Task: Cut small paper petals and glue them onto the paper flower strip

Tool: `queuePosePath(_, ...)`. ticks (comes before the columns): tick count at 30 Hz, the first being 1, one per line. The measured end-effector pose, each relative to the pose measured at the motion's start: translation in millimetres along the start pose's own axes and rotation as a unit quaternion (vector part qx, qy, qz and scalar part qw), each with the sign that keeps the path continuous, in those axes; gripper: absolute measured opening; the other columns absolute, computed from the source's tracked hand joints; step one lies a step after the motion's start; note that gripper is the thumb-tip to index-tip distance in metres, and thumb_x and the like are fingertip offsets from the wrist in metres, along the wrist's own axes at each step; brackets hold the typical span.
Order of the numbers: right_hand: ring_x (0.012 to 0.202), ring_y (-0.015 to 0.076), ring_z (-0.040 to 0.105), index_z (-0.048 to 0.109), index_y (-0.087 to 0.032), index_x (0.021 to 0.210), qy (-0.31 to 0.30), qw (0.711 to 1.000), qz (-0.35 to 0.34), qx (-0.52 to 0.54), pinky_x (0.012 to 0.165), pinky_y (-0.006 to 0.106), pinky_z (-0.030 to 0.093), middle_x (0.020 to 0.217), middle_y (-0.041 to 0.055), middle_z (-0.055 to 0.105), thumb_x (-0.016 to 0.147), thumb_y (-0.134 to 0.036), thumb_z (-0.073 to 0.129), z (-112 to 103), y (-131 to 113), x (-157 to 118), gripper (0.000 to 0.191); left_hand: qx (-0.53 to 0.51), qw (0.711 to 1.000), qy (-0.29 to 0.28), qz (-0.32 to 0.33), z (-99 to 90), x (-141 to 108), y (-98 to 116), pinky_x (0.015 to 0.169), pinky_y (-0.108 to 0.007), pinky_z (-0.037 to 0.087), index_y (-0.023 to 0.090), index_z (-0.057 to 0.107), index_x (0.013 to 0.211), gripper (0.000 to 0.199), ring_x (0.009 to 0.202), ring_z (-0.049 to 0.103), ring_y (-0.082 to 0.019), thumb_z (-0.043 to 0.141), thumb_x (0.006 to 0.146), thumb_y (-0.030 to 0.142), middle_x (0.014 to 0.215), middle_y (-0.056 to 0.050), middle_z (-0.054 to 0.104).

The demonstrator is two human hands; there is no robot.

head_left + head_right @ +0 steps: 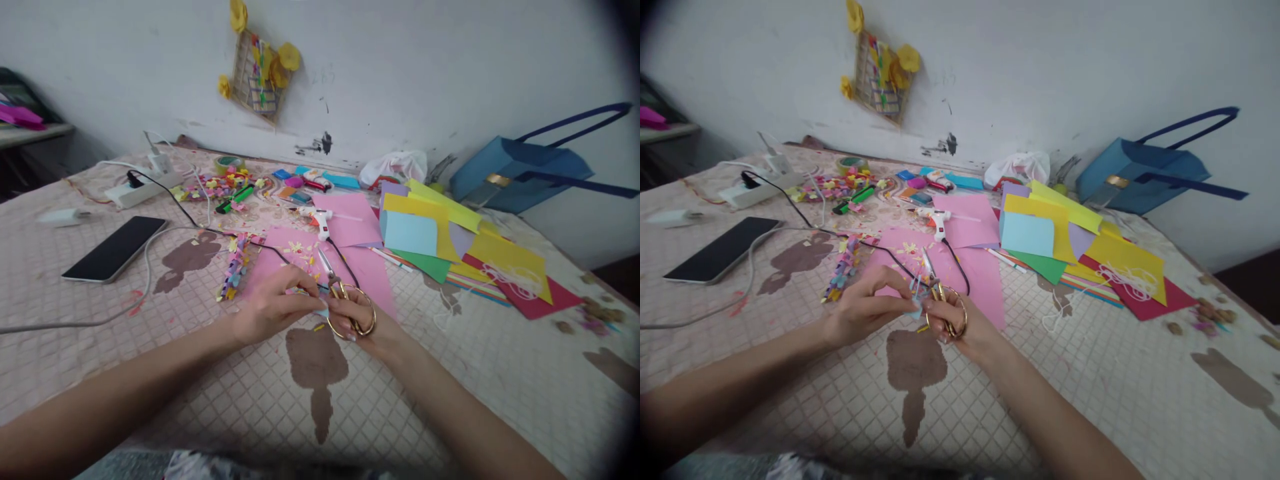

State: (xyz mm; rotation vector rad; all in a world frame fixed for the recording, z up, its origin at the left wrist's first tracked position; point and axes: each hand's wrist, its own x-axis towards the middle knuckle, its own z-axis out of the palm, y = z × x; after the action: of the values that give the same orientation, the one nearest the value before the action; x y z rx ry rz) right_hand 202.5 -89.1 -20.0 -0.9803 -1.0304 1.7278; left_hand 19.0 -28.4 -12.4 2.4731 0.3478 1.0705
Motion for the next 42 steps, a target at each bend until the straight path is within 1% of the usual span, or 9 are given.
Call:
queuePosePath(3,0.035,0.0045,0.030,0.047,-0.017,0.064,0.012,1.000,-0.020,0.008,0.038,0.020,0.024,0.041,-0.0098,0.036,0.075,-0.027,0.061,-1,0,0,0.021,-0.012,1.000,-0.020,0.008,0.3,1,-1,0.075,-0.030,0.046,0.024,0.067,0.091,0.018,0.085,0.056,-0.016,0.052,0.082,0.016,0.088,-0.007,0.062)
queuePosePath(6,0.035,0.0048,0.032,0.048,-0.017,0.065,0.051,0.998,-0.037,-0.019,0.038,0.019,0.026,0.042,-0.0093,0.038,0.074,-0.026,0.060,0,0,-1,0.017,-0.047,0.999,-0.023,-0.007,2.3,3,0,0.075,-0.029,0.045,0.022,0.066,0.092,0.018,0.087,0.055,-0.016,0.053,0.082,0.014,0.089,-0.007,0.060)
queuePosePath(11,0.037,0.0061,0.039,0.051,-0.017,0.069,0.151,0.977,-0.076,-0.132,0.036,0.018,0.029,0.045,-0.0075,0.044,0.075,-0.028,0.058,3,-1,-2,0.014,-0.172,0.976,0.013,-0.134,8.7,6,3,0.074,-0.027,0.046,0.018,0.064,0.084,0.008,0.087,0.055,-0.016,0.059,0.079,0.021,0.091,-0.007,0.058)
queuePosePath(16,0.038,0.0066,0.041,0.052,-0.017,0.072,0.169,0.953,-0.111,-0.226,0.038,0.018,0.033,0.047,-0.0067,0.046,0.078,-0.030,0.055,3,-3,-5,0.014,-0.310,0.914,0.024,-0.259,15.7,7,2,0.075,-0.027,0.044,0.013,0.062,0.076,0.010,0.085,0.056,-0.015,0.062,0.076,0.023,0.091,-0.007,0.058)
queuePosePath(21,0.041,0.0074,0.043,0.052,-0.017,0.072,0.171,0.942,-0.126,-0.261,0.041,0.018,0.035,0.048,-0.0062,0.045,0.079,-0.029,0.053,5,-3,-6,0.014,-0.433,0.821,-0.009,-0.372,19.9,5,1,0.067,-0.024,0.041,0.012,0.059,0.074,0.015,0.069,0.054,-0.010,0.068,0.070,0.022,0.074,-0.001,0.060)
queuePosePath(24,0.040,0.0073,0.042,0.052,-0.017,0.072,0.167,0.944,-0.125,-0.256,0.041,0.018,0.035,0.047,-0.0065,0.045,0.078,-0.030,0.054,6,-1,-6,0.014,-0.453,0.794,0.000,-0.405,20.8,4,3,0.063,-0.022,0.039,0.012,0.058,0.073,0.015,0.063,0.052,-0.008,0.068,0.070,0.022,0.066,0.002,0.058)
queuePosePath(30,0.037,0.0068,0.042,0.050,-0.017,0.070,0.166,0.956,-0.094,-0.225,0.038,0.017,0.035,0.045,-0.0073,0.044,0.075,-0.030,0.054,11,0,-4,0.014,-0.449,0.792,0.014,-0.413,20.9,4,3,0.062,-0.024,0.039,0.012,0.057,0.077,0.019,0.063,0.052,-0.009,0.069,0.068,0.023,0.068,0.001,0.057)
queuePosePath(36,0.035,0.0058,0.040,0.050,-0.018,0.070,0.146,0.968,-0.107,-0.175,0.035,0.017,0.033,0.046,-0.0066,0.047,0.080,-0.037,0.053,7,4,-2,0.022,-0.457,0.785,0.030,-0.418,21.3,5,3,0.060,-0.023,0.041,0.012,0.054,0.080,0.024,0.063,0.051,-0.008,0.070,0.068,0.024,0.072,0.002,0.056)
queuePosePath(42,0.037,0.0057,0.041,0.050,-0.018,0.070,0.140,0.968,-0.096,-0.186,0.035,0.016,0.034,0.049,-0.0061,0.048,0.080,-0.040,0.055,5,1,-3,0.025,-0.450,0.784,0.021,-0.427,20.8,5,5,0.058,-0.023,0.041,0.012,0.052,0.082,0.026,0.061,0.052,-0.008,0.071,0.066,0.021,0.069,0.002,0.056)
